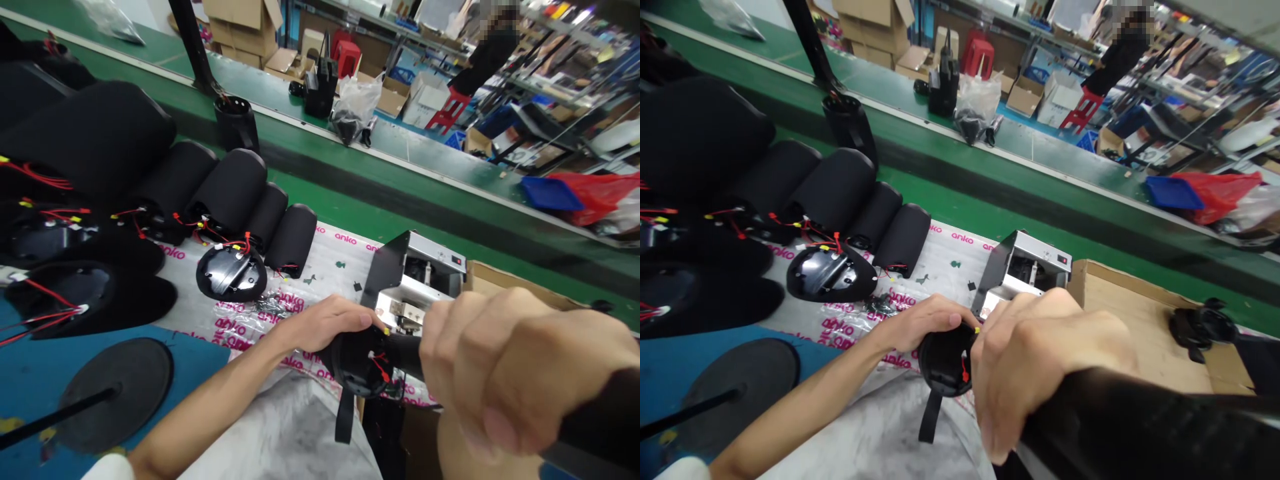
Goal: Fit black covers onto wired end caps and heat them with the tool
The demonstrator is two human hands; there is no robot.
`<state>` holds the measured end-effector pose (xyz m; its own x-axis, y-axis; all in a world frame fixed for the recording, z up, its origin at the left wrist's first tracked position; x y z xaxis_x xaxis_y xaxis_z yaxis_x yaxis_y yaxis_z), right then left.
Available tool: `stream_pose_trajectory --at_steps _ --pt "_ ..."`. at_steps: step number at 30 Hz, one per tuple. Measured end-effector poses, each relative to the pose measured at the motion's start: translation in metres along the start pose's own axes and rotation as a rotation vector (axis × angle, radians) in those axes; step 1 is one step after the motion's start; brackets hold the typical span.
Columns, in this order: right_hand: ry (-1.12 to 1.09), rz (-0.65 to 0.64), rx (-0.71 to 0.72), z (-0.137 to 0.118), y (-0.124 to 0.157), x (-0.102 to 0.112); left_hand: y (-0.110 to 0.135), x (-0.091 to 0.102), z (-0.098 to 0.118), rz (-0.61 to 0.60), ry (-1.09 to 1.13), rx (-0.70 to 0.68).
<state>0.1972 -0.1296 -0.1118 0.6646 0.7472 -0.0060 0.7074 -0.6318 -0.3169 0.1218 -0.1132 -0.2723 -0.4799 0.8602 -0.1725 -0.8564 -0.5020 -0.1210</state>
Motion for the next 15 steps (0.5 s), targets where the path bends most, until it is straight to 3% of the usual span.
stream_pose_trajectory --at_steps 4,8,11,15 --pt "0.073 0.276 -0.051 0.008 -0.012 0.007 0.000 -0.001 -0.002 -0.008 -0.009 0.006" --pt "0.078 0.292 -0.009 0.004 -0.017 0.002 0.001 -0.002 -0.002 -0.008 0.009 -0.011" --pt "0.059 0.231 0.049 -0.003 -0.008 0.006 0.001 -0.002 -0.003 -0.010 0.020 0.012" --pt "0.002 -0.045 0.189 -0.012 0.002 -0.004 0.002 -0.003 -0.005 -0.013 0.013 0.022"
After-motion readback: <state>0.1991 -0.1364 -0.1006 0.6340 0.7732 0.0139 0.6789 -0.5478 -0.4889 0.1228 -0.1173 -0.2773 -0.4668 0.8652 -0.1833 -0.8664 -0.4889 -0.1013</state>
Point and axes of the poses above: each hand's wrist, its own y-axis away from the middle knuckle, its own x-axis out of the back of the hand, z = x × y, the point moved 8 cm from there along -y, towards the middle knuckle, and after that the axes turned 3 degrees about -z, right-handed, at the moved point
